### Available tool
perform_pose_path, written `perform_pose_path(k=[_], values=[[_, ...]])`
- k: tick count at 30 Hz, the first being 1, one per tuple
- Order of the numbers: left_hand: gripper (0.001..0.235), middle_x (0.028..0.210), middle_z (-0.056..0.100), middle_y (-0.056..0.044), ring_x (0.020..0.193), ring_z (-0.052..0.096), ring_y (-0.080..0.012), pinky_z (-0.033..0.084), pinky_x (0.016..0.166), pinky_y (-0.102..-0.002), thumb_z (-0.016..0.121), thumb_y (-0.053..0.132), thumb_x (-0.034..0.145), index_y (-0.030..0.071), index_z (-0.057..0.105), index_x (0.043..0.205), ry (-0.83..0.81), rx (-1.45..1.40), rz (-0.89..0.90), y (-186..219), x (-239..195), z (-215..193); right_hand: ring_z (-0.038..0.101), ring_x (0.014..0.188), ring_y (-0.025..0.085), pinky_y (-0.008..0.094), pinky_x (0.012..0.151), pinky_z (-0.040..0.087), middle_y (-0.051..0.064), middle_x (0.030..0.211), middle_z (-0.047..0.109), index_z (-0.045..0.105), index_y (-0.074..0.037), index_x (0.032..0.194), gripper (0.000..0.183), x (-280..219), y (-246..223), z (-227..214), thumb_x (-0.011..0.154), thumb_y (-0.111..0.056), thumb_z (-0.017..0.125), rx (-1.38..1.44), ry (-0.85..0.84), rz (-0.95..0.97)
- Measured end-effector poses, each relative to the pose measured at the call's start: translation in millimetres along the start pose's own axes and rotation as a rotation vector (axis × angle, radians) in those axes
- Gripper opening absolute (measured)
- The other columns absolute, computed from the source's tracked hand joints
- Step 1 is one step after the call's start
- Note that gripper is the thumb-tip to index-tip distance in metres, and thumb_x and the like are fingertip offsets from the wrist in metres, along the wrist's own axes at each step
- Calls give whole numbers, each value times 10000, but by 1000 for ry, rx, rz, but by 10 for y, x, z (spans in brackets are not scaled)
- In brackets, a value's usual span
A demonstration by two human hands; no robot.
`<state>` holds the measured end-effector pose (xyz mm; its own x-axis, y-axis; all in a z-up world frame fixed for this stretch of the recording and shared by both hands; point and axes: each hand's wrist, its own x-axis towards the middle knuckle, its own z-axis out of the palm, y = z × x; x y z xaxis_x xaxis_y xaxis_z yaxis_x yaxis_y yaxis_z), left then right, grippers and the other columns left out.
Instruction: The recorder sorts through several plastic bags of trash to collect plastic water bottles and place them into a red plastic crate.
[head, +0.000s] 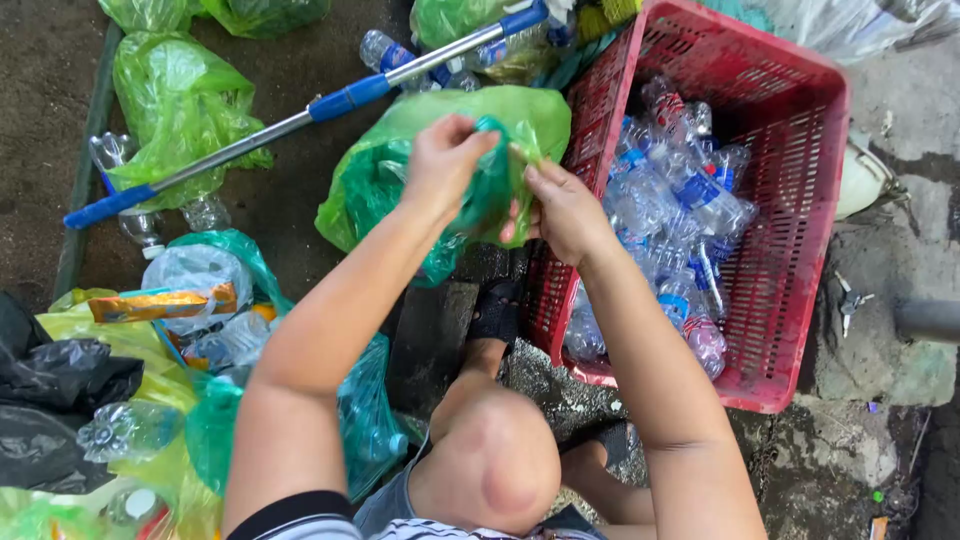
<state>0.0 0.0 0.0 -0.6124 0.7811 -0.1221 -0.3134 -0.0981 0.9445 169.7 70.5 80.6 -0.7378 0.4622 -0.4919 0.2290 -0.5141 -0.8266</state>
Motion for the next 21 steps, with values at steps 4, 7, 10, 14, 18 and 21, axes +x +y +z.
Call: perform_pose_path(k=[4, 7, 10, 14, 18, 21], values=[[194, 866, 691, -92, 801, 652, -236, 520, 736, -364, 799, 183, 856, 39, 716, 957, -301, 683, 239, -387, 745, 236, 617, 625, 240, 452, 651, 600, 74, 786, 610, 575, -80, 1236, 269, 369, -340, -313, 1050, -232, 455, 329, 91, -83], [279, 971, 692, -180, 924, 664, -368, 527, 819, -458, 859, 244, 809, 40, 725, 945, -368, 1242, 411, -97, 675, -73, 596, 665, 257, 493, 721, 591, 109, 807, 605, 580, 5, 1095, 214, 808, -480, -865, 1040, -190, 511, 579, 140, -149], [409, 1073, 700, -188, 1026, 651, -400, 536, 861, -491, 878, 234, 729, 16, 715, 1035, -9, 1348, 686, 394, 27, -484, 604, 714, 265, 495, 783, 593, 144, 826, 607, 560, 39, 1028, 178, 981, -610, -1111, 972, -128, 533, 742, 201, -146], [634, 995, 691, -213, 977, 666, -402, 544, 857, -507, 916, 287, 690, 33, 594, 1173, 185, 1178, 298, -627, -254, -1370, 629, 803, 312, 521, 892, 590, 197, 927, 627, 548, 51, 1020, 177, 1119, -799, -1013, 918, -92, 548, 605, 161, -251], [618, 1020, 711, -195, 962, 694, -390, 549, 837, -501, 856, 262, 737, 33, 535, 1214, 470, 871, -53, -624, 316, -1470, 625, 874, 333, 539, 972, 580, 221, 1108, 603, 539, 20, 1114, 207, 1235, -1026, -935, 975, -130, 577, 460, 18, -158], [242, 1062, 717, -182, 1032, 686, -394, 538, 861, -522, 727, 280, 778, 102, 742, 942, 285, 1009, -268, -755, 1176, -1570, 628, 960, 296, 529, 965, 559, 160, 1179, 488, 559, -42, 1325, 370, 1245, -1330, -840, 977, -154, 620, 248, 81, -260]])
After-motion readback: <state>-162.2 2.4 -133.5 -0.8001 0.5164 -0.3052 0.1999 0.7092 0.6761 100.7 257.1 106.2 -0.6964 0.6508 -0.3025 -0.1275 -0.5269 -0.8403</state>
